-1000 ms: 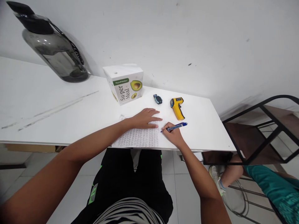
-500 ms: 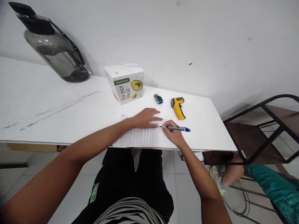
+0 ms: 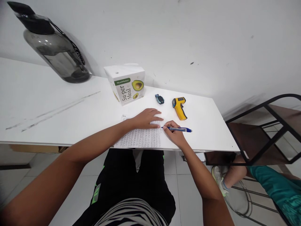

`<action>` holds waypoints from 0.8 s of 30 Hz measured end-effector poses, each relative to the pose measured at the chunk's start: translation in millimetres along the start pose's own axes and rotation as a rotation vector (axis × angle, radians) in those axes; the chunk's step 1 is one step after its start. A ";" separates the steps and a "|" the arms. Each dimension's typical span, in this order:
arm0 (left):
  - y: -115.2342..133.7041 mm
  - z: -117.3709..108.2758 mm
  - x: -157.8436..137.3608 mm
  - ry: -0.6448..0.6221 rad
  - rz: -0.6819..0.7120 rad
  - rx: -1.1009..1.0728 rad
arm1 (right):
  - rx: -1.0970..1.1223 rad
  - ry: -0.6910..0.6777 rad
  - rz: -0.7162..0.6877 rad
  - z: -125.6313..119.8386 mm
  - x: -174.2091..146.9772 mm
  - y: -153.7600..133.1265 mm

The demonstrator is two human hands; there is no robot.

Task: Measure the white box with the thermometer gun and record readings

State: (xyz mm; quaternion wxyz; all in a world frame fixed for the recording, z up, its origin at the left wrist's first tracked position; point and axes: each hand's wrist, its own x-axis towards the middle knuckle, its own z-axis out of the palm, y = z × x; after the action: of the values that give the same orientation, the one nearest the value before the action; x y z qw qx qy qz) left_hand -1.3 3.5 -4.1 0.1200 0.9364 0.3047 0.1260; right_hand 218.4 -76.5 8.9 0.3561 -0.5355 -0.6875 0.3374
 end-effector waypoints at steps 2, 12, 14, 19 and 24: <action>0.9 -0.8 -0.1 0.001 0.002 0.007 | -0.011 0.009 0.004 0.4 -0.1 0.6; 3.1 -4.5 -0.3 0.044 0.024 0.026 | 0.072 0.202 -0.032 7.7 4.7 11.9; 3.5 -4.8 -0.5 0.060 0.028 0.027 | 0.154 0.221 0.043 9.0 6.7 15.9; -0.2 -3.0 -0.5 0.152 0.007 0.026 | 0.276 0.297 0.154 11.6 10.8 16.9; -10.4 -9.6 -4.3 0.495 -0.104 -0.057 | 0.275 0.284 0.200 12.4 11.5 12.5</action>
State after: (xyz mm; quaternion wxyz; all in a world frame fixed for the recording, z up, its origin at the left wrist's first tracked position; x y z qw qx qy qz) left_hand -13.2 10.6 1.1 0.0743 0.8564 0.3689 0.3536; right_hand 212.0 -63.8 -6.6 0.4838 -0.5897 -0.5213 0.3827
